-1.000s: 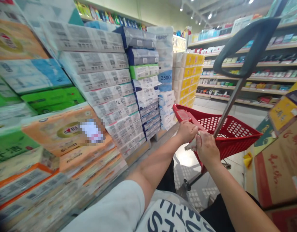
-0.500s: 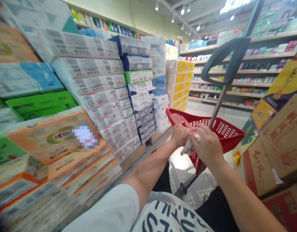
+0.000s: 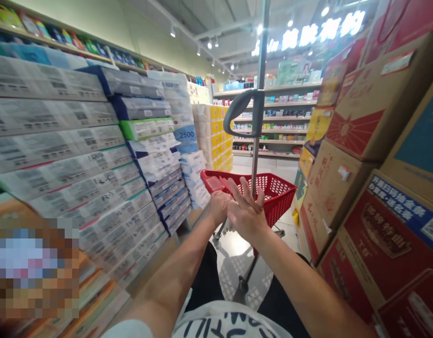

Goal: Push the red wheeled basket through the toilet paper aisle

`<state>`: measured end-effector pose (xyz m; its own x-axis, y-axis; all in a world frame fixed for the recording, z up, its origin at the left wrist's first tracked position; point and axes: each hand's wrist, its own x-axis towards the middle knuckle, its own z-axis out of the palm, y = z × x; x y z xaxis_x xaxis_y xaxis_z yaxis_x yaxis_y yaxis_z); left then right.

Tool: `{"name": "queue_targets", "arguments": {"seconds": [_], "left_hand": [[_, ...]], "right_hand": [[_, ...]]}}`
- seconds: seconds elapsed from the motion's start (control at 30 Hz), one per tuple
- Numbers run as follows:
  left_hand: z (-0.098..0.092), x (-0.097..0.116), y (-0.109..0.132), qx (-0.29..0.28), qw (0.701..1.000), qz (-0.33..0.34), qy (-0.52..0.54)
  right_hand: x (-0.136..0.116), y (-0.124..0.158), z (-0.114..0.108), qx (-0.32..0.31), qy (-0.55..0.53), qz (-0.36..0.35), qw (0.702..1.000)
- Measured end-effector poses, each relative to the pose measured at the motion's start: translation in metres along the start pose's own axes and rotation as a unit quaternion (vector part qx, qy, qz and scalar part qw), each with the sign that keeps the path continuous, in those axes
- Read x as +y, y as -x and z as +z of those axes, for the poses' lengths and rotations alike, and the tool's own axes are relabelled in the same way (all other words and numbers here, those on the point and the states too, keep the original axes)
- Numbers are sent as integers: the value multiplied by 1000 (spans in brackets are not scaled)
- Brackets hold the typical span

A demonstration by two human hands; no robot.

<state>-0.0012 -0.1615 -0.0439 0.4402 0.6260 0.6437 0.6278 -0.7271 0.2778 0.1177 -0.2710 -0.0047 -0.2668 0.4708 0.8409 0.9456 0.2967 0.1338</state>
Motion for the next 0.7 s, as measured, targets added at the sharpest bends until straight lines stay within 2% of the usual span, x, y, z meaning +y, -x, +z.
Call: {"name": "queue_targets", "arguments": {"seconds": [0.13, 0.23, 0.33, 0.5, 0.6, 0.7], "left_hand": [[-1, 1, 0, 3, 1000, 2, 3], [0, 1, 0, 17, 1000, 6, 0], [2, -2, 0, 13, 1000, 10, -4], [2, -12, 0, 9, 1000, 17, 18], [-4, -15, 1, 7, 999, 15, 47], [-10, -15, 2, 1, 998, 18, 56]], "right_hand": [[1, -5, -9, 41, -6, 0, 999], [3, -4, -7, 38, -8, 24, 999], [2, 5, 8, 11, -41, 20, 999], [-1, 29, 49, -60, -74, 41, 995], [2, 36, 66, -59, -83, 38, 994], [8, 40, 67, -24, -144, 19, 989]]}}
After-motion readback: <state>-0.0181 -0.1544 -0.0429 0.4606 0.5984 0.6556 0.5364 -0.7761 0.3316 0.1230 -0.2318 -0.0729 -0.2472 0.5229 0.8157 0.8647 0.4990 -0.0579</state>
